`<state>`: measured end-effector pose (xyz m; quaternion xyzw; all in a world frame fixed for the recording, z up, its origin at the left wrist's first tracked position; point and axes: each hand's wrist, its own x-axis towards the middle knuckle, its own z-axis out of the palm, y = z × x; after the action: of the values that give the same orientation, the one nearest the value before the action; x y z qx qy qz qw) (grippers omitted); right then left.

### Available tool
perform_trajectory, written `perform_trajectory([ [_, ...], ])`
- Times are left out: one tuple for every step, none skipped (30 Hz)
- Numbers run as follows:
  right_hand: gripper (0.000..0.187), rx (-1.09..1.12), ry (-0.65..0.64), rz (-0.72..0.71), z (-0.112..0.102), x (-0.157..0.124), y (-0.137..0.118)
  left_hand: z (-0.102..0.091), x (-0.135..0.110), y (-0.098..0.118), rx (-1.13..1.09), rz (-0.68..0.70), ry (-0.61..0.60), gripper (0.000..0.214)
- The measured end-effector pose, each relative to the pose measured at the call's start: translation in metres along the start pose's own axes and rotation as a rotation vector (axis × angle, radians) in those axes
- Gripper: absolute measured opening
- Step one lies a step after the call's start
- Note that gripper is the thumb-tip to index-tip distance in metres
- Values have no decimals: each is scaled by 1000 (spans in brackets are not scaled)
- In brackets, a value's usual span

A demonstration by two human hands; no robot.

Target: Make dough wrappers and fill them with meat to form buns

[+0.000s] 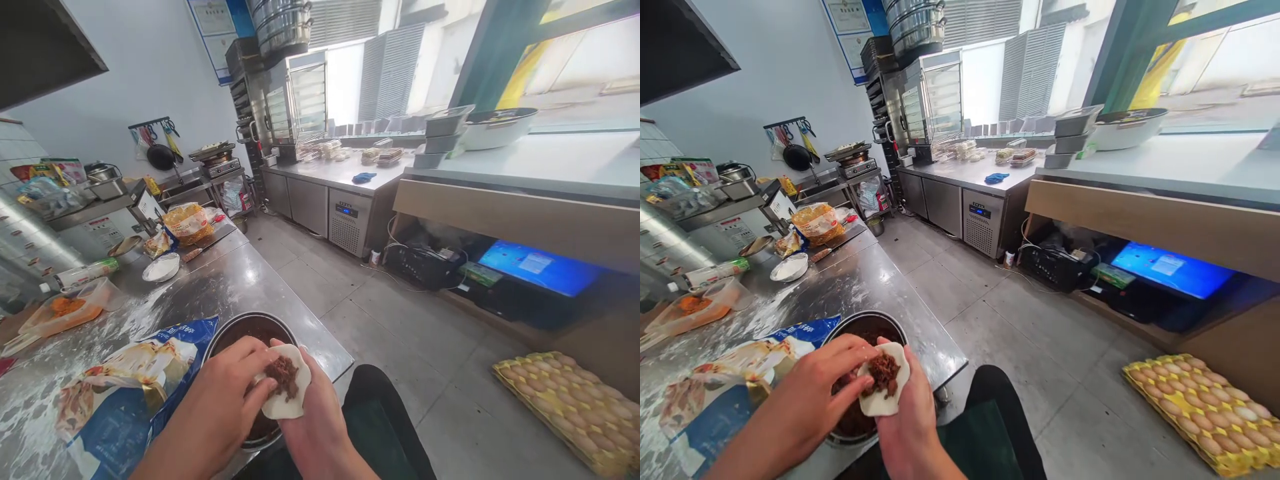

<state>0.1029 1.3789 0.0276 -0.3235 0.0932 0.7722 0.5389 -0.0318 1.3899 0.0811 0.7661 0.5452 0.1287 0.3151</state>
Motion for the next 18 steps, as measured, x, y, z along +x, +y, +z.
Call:
perform_trajectory([
  [32,8,0,9,1,-1,0,6,0,-2,4,9,2,32],
  [32,10,7,15,2,-1,1,13,1,-4,19,31,2,30],
  [32,5,19,16,3,-2,2,20,1,-6,41,62,5,30],
  [32,-8,31,12,4,-3,2,25,2,-7,66,103,9,31],
  [32,-27,38,5,5,-3,3,28,1,-8,86,149,13,33],
  [32,-45,43,-7,5,-3,3,28,0,-9,95,193,18,35],
  [32,-53,45,-21,6,-3,2,24,-2,-9,89,226,28,36],
  [31,-51,47,-29,6,-3,2,18,-4,-9,76,241,38,38],
  [30,-44,53,-32,6,-3,1,11,-7,-9,64,234,49,39],
  [29,-37,64,-31,6,-2,0,3,-10,-9,56,210,56,39],
  [29,-33,75,-24,6,-2,-1,-2,-12,-9,56,175,53,38],
  [30,-31,85,-13,7,-2,-1,-5,-13,-9,67,143,38,36],
  [30,-31,85,1,7,-1,-1,-5,-14,-9,89,122,14,34],
  [31,-32,77,12,8,-1,-1,-3,-13,-9,121,121,-10,32],
  [32,-36,62,20,8,-1,-1,2,-12,-9,155,139,-17,30],
  [33,-42,48,25,7,-1,0,7,-11,-9,189,166,-12,30],
  [35,-50,39,24,7,-1,1,12,-10,-9,218,195,2,31],
  [36,-60,36,20,5,-1,2,16,-9,-9,233,218,19,31],
])
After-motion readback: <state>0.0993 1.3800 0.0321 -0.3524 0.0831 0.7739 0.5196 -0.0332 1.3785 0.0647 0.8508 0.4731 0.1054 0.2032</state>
